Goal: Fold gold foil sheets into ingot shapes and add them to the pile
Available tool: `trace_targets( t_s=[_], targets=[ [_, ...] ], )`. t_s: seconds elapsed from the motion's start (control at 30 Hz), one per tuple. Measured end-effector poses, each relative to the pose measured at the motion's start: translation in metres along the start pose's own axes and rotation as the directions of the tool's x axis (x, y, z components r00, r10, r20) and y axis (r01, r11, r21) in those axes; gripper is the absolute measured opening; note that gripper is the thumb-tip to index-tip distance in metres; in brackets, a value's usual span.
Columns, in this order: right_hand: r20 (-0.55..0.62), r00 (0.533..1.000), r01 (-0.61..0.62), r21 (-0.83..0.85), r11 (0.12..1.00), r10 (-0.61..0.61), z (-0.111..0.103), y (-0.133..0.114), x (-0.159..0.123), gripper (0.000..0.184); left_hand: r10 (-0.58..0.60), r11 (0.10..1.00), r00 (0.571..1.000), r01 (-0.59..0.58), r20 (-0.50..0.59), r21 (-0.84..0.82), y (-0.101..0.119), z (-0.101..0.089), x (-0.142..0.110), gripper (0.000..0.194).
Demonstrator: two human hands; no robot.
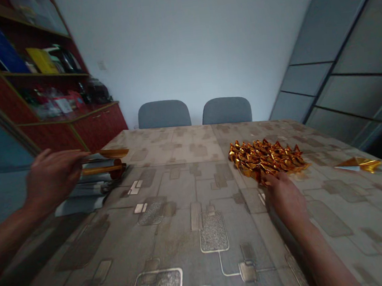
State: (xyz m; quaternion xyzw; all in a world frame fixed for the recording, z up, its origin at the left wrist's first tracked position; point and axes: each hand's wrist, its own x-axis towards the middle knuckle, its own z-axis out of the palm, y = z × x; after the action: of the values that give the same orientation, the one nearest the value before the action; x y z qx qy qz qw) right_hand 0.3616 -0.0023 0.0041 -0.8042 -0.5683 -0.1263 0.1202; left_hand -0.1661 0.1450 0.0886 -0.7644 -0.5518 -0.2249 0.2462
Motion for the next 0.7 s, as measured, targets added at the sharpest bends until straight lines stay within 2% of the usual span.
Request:
trace_targets(
  t_s=[0.2, 0.27, 0.37, 0.43, 0.47, 0.53, 0.57, 0.63, 0.67, 0.7],
  targets=[
    [-0.117, 0.993, -0.024, 0.079, 0.997, 0.033, -0.001, 0.009, -0.002, 0.035, 0.009, 0.999, 0.999, -0.007, -0.053, 0.042, -0.002, -0.006, 0.000, 0.041],
    [-0.170, 0.982, -0.062, 0.138, 0.988, 0.085, -0.005, 0.011, -0.003, 0.035, -0.005, 0.999, 0.998, 0.008, -0.056, 0.052, -0.005, -0.006, 0.002, 0.045],
    [-0.260, 0.944, -0.130, 0.271, 0.954, 0.203, -0.014, 0.012, -0.003, 0.033, 0.030, 0.998, 1.000, -0.029, -0.002, 0.061, -0.011, -0.004, 0.005, 0.043],
    [-0.306, 0.896, -0.170, 0.436, 0.884, 0.323, -0.020, 0.011, -0.002, 0.033, 0.062, 0.996, 0.998, -0.064, 0.031, 0.068, -0.014, -0.002, 0.006, 0.041],
    [-0.310, 0.869, -0.174, 0.542, 0.823, 0.387, -0.022, 0.010, -0.002, 0.032, 0.066, 0.995, 0.998, -0.067, 0.025, 0.071, -0.015, -0.001, 0.006, 0.041],
    [-0.273, 0.832, -0.144, 0.735, 0.663, 0.483, -0.025, 0.002, -0.001, 0.032, 0.060, 0.997, 0.996, -0.056, -0.074, 0.045, -0.011, 0.000, 0.005, 0.037],
    [-0.246, 0.836, -0.118, 0.792, 0.599, 0.490, -0.027, -0.004, -0.001, 0.033, 0.063, 0.998, 0.984, -0.062, -0.167, 0.009, -0.006, 0.000, 0.005, 0.033],
    [-0.167, 0.892, -0.087, 0.847, 0.524, 0.419, -0.029, -0.026, -0.004, 0.038, 0.129, 0.977, 0.931, -0.179, -0.341, -0.119, 0.011, -0.002, 0.001, 0.019],
    [-0.104, 0.937, -0.078, 0.869, 0.488, 0.334, -0.030, -0.040, -0.006, 0.040, 0.191, 0.939, 0.892, -0.287, -0.410, -0.187, 0.023, -0.003, -0.001, 0.014],
    [0.027, 0.981, -0.100, 0.918, 0.383, 0.190, -0.032, -0.055, -0.009, 0.042, 0.252, 0.888, 0.856, -0.390, -0.451, -0.244, 0.036, -0.004, -0.005, 0.009]
  ],
)
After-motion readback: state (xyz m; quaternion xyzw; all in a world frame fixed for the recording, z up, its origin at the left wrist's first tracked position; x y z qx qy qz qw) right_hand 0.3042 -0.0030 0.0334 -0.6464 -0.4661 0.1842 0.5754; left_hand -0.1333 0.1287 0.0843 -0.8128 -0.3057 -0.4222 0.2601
